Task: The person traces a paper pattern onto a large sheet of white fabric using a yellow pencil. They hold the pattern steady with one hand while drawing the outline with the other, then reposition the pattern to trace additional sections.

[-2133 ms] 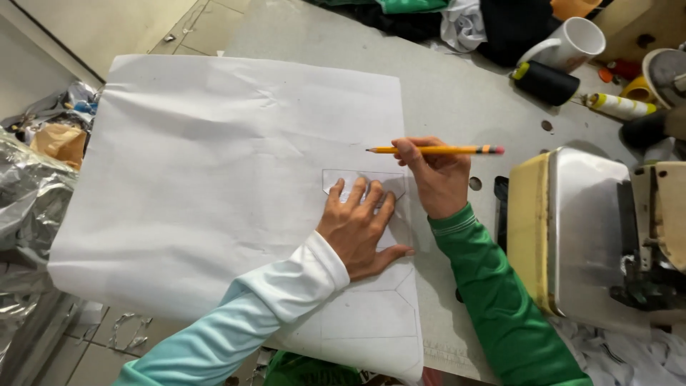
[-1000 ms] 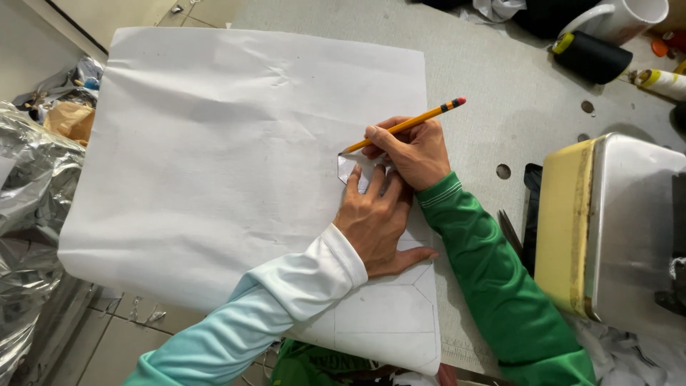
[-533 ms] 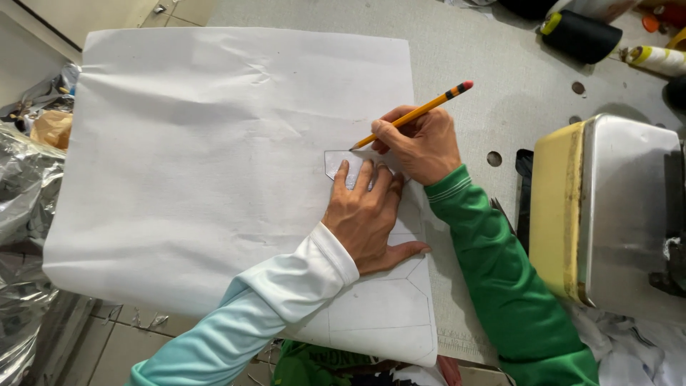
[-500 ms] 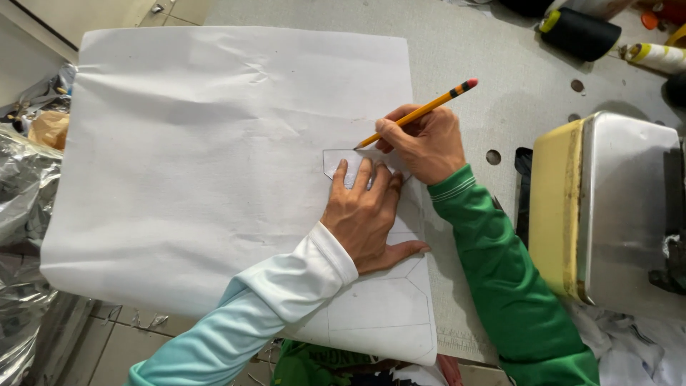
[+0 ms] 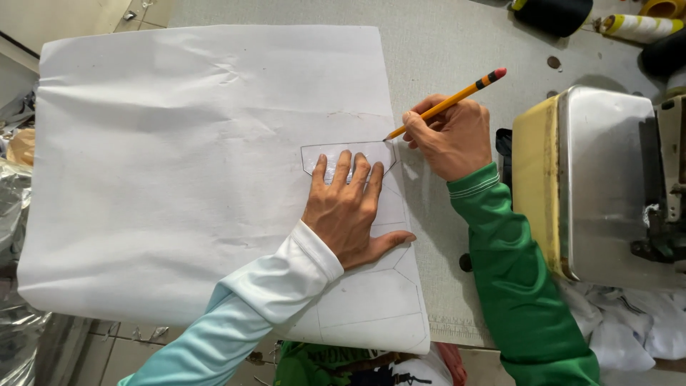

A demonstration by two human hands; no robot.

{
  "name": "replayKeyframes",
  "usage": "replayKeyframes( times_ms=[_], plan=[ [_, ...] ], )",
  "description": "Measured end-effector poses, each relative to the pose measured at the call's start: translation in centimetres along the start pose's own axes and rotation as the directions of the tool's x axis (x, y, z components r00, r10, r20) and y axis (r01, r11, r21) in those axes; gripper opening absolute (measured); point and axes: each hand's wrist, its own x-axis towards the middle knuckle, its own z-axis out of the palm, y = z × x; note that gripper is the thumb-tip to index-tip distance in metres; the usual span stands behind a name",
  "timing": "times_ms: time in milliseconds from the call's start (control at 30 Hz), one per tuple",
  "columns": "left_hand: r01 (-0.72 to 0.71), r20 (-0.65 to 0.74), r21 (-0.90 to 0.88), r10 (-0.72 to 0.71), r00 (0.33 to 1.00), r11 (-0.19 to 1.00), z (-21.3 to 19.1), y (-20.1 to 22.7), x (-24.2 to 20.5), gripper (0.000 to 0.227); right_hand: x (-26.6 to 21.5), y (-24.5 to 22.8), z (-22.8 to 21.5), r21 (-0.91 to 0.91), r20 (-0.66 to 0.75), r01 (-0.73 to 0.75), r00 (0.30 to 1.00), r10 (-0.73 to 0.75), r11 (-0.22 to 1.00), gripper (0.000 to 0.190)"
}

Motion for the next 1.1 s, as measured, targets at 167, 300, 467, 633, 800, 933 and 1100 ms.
replayKeyframes(
  times_ms=[167,300,467,633,800,933,1100],
  plan=[
    [0.004,-0.008,-0.005,-0.004,1.000,1.000,0.0,0.1,0.0,0.103,-0.4,-0.1,-0.4,0.006,-0.014,0.005,1.000,-0.005,1.000,0.015],
    [0.002,-0.036,0.004,-0.001,0.999,1.000,0.3,0.1,-0.2,0.102,-0.3,0.1,-0.3,-0.006,-0.022,0.022,1.000,-0.022,1.000,0.014],
    [0.000,-0.036,-0.005,0.000,0.999,1.000,0.4,0.0,-0.2,0.102,-0.2,0.7,-0.2,-0.006,-0.041,0.050,0.998,-0.050,0.999,0.012],
    [0.000,-0.030,-0.018,-0.001,1.000,1.000,0.2,0.0,-0.1,0.103,-0.4,0.7,0.1,-0.009,-0.054,0.102,0.993,-0.102,0.995,0.011],
    [-0.002,-0.046,-0.016,0.001,0.999,1.000,0.3,0.0,-0.1,0.101,-0.8,-2.0,1.1,0.323,-0.072,0.075,0.996,-0.054,0.943,0.027],
    [0.001,-0.061,-0.003,-0.001,0.998,1.000,1.0,-0.2,-0.1,0.104,-0.9,-1.3,3.5,0.571,0.060,0.056,0.992,-0.110,0.819,0.033],
    [0.012,-0.069,-0.002,-0.012,0.998,1.000,-0.1,-0.4,0.1,0.093,-1.2,0.6,6.3,0.590,0.071,0.050,0.991,-0.114,0.805,0.016]
  ],
)
